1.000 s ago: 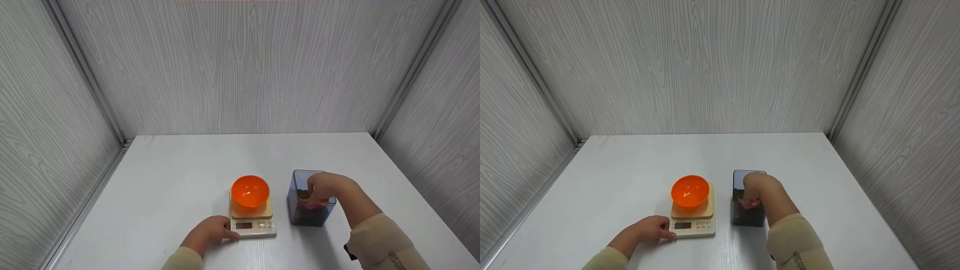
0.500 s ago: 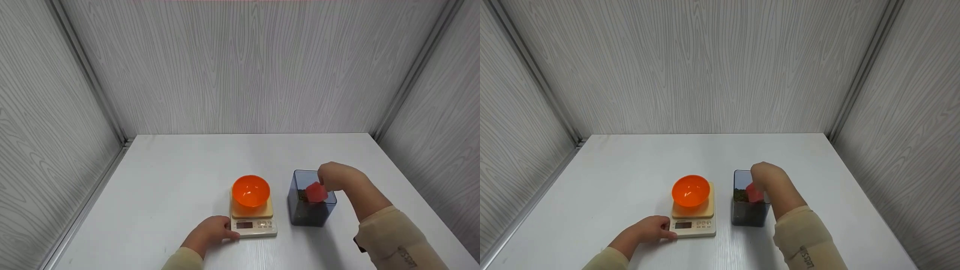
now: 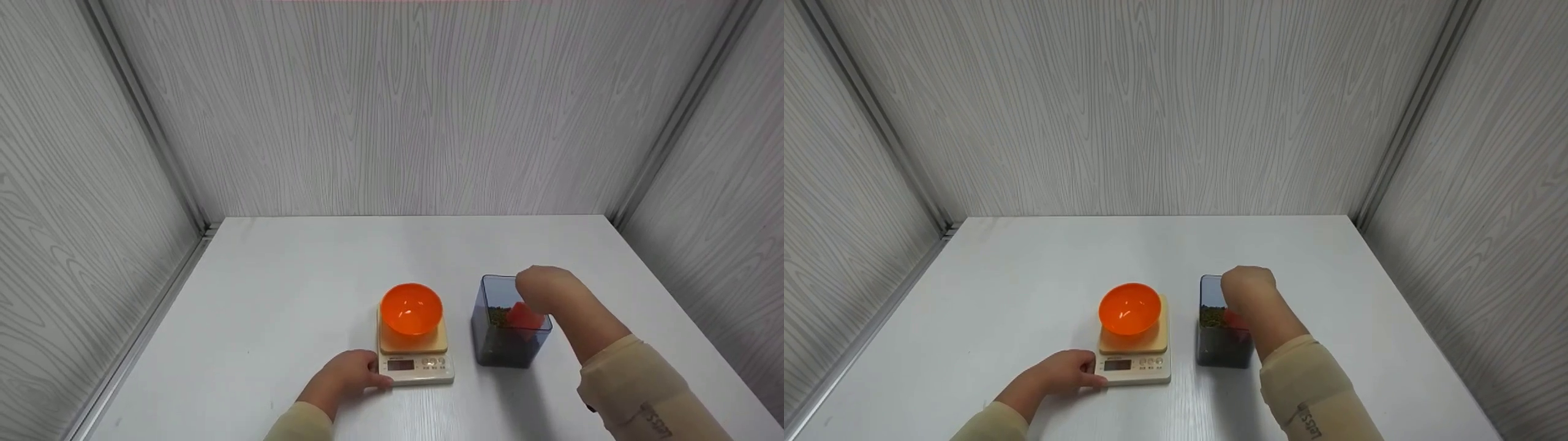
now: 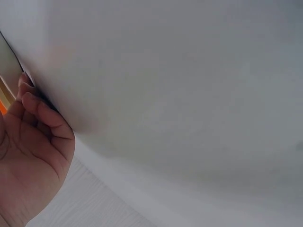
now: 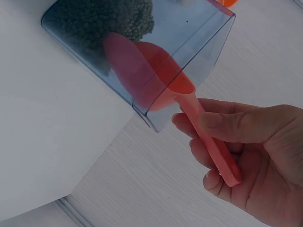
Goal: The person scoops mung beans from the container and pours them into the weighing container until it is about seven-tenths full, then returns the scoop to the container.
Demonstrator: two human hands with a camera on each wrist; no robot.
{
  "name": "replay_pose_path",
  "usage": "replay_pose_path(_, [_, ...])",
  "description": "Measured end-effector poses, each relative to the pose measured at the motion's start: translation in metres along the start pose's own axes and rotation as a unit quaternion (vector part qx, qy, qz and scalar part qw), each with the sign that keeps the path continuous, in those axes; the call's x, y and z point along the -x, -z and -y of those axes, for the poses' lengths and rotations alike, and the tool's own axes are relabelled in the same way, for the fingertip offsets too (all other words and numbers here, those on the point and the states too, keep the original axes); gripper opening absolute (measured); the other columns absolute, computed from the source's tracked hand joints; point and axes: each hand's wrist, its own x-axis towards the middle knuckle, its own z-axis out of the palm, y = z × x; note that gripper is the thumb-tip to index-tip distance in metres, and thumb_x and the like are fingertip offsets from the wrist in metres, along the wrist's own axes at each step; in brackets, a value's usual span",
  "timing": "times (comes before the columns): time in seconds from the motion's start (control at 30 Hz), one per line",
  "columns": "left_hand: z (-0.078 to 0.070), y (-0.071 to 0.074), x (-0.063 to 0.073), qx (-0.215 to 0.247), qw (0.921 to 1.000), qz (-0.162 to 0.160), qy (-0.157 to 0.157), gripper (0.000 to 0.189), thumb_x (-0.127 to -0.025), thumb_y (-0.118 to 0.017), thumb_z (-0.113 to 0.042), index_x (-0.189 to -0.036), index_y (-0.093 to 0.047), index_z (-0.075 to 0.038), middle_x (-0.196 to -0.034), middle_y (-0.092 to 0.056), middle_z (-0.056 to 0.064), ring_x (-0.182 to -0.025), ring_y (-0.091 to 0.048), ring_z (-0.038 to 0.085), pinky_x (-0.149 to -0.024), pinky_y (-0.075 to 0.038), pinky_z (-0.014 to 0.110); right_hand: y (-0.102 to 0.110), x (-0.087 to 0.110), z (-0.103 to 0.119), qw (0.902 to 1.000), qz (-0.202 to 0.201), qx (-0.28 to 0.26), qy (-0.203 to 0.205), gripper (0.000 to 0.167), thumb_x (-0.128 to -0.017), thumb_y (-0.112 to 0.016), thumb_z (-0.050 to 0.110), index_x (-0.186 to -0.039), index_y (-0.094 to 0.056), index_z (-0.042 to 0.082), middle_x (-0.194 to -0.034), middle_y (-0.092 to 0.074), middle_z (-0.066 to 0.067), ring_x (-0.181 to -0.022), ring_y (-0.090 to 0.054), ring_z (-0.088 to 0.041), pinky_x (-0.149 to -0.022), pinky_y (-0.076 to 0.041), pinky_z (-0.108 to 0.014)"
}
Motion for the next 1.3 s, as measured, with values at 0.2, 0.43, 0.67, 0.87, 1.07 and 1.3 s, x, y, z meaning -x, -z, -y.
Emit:
replay_pose_path(0.2, [-0.001, 0.0, 0.003, -0.001, 1.0, 0.0, -0.007, 0.037, -0.071, -0.073, -0.045, -0.071, -0.053, -0.014, -0.065, -0.049, -0.001, -0.066, -0.046, 0.017, -0.061, -0.035, 0.033, -0.013, -0.006, 0.004, 0.9999, 0.0, -0.007, -0.011, 0.009, -0.077, -0.062, -0.001, -0.084, -0.066, 0.003, -0.076, -0.058, -0.008, -0.065, -0.049, -0.022, -0.064, -0.049, -0.038])
replay_pose_path(0.43, [0.0, 0.0, 0.001, -0.012, 0.9999, -0.001, -0.007, 0.038, -0.071, -0.072, -0.047, -0.071, -0.052, -0.014, -0.064, -0.046, -0.002, -0.066, -0.045, 0.016, -0.061, -0.034, 0.032, -0.024, -0.013, 0.004, 0.9996, -0.003, -0.011, -0.025, 0.01, -0.076, -0.061, -0.001, -0.084, -0.064, 0.005, -0.07, -0.054, -0.006, -0.064, -0.048, -0.021, -0.061, -0.046, -0.035])
replay_pose_path(0.67, [0.001, -0.001, 0.0, -0.014, 0.9998, -0.005, -0.013, 0.039, -0.071, -0.072, -0.048, -0.071, -0.051, -0.015, -0.064, -0.046, -0.003, -0.066, -0.044, 0.016, -0.061, -0.034, 0.032, -0.032, -0.016, 0.004, 0.9983, -0.022, -0.05, -0.022, 0.012, -0.076, -0.062, 0.002, -0.087, -0.065, 0.005, -0.071, -0.056, -0.005, -0.064, -0.049, -0.021, -0.063, -0.046, -0.037])
replay_pose_path(0.87, [0.0, -0.001, -0.001, -0.02, 0.9997, -0.004, -0.013, 0.039, -0.071, -0.072, -0.048, -0.071, -0.052, -0.014, -0.065, -0.046, -0.002, -0.067, -0.045, 0.016, -0.061, -0.034, 0.032, -0.038, -0.02, 0.007, 0.998, -0.016, -0.057, -0.022, 0.017, -0.076, -0.063, 0.003, -0.093, -0.063, 0.004, -0.08, -0.058, -0.007, -0.07, -0.049, -0.023, -0.07, -0.047, -0.041])
replay_pose_path(1.07, [-0.001, -0.001, -0.001, -0.023, 0.9996, -0.004, -0.014, 0.038, -0.071, -0.072, -0.047, -0.071, -0.052, -0.015, -0.065, -0.046, -0.002, -0.066, -0.044, 0.016, -0.061, -0.034, 0.032, -0.044, -0.023, 0.008, 0.9944, -0.004, -0.102, -0.026, 0.018, -0.077, -0.061, 0.0, -0.095, -0.062, 0.004, -0.081, -0.058, -0.007, -0.073, -0.05, -0.023, -0.074, -0.046, -0.044])
replay_pose_path(1.3, [0.001, -0.001, -0.003, -0.018, 0.9998, -0.002, -0.011, 0.038, -0.071, -0.071, -0.049, -0.072, -0.053, -0.015, -0.065, -0.047, -0.002, -0.066, -0.045, 0.016, -0.061, -0.034, 0.032, -0.042, -0.024, 0.003, 0.9973, -0.007, -0.07, 0.02, 0.009, -0.08, -0.058, -0.001, -0.085, -0.064, 0.005, -0.071, -0.053, -0.004, -0.066, -0.047, -0.02, -0.066, -0.046, -0.038])
